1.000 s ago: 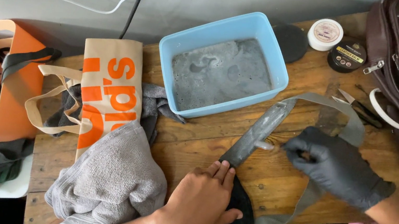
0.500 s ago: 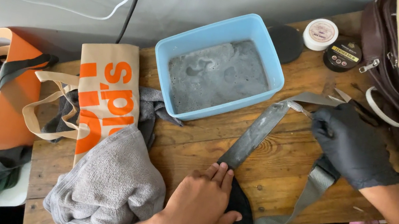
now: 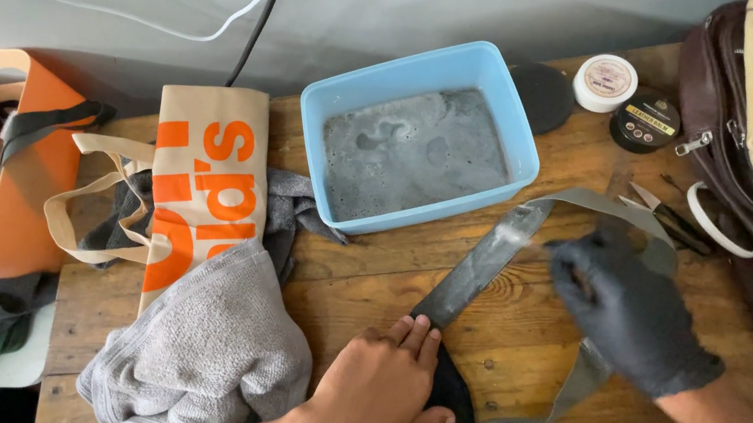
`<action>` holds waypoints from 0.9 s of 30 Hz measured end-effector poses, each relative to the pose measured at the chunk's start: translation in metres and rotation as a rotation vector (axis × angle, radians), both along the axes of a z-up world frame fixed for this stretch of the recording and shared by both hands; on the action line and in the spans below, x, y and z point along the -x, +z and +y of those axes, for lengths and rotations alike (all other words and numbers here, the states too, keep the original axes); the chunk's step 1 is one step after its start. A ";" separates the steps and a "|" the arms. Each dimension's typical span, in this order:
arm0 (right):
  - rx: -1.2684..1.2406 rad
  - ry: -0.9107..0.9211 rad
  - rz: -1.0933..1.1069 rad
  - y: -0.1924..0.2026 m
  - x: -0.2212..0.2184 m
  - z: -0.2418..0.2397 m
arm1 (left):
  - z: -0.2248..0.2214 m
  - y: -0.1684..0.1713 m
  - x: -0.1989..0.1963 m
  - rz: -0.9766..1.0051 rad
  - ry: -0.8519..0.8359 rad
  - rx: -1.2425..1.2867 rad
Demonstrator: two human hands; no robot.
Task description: The person cleans the gray straps of a black bag by applying a cleaning solution with a small brush and then wiping them with a gray cloth.
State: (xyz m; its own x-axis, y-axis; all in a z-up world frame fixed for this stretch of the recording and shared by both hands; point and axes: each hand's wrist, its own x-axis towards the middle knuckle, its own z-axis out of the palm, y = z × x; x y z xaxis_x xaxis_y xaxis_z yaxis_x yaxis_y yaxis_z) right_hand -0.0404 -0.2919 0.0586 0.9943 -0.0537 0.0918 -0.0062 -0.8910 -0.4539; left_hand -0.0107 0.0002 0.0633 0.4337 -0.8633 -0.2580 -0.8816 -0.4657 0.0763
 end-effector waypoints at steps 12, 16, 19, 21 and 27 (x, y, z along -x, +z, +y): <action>0.182 0.007 -0.008 0.002 -0.008 -0.009 | -0.002 0.000 -0.001 0.072 0.022 -0.043; 0.086 0.107 0.095 -0.007 0.012 0.037 | 0.000 -0.003 -0.001 0.003 -0.006 0.010; 0.191 0.285 -0.175 -0.016 0.013 0.039 | -0.001 -0.002 0.001 0.068 0.025 -0.014; 0.194 0.139 0.139 -0.009 -0.002 0.019 | -0.001 -0.001 0.000 0.029 0.018 -0.038; 0.170 0.013 0.167 -0.006 -0.003 0.006 | -0.002 0.003 -0.002 0.047 0.005 -0.033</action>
State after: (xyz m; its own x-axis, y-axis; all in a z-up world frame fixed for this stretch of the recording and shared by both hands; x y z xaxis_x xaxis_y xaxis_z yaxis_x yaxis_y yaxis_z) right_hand -0.0376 -0.2863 0.0531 0.9970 -0.0388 -0.0672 -0.0568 -0.9550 -0.2911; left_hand -0.0086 -0.0015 0.0658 0.4248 -0.8519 -0.3065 -0.8751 -0.4731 0.1021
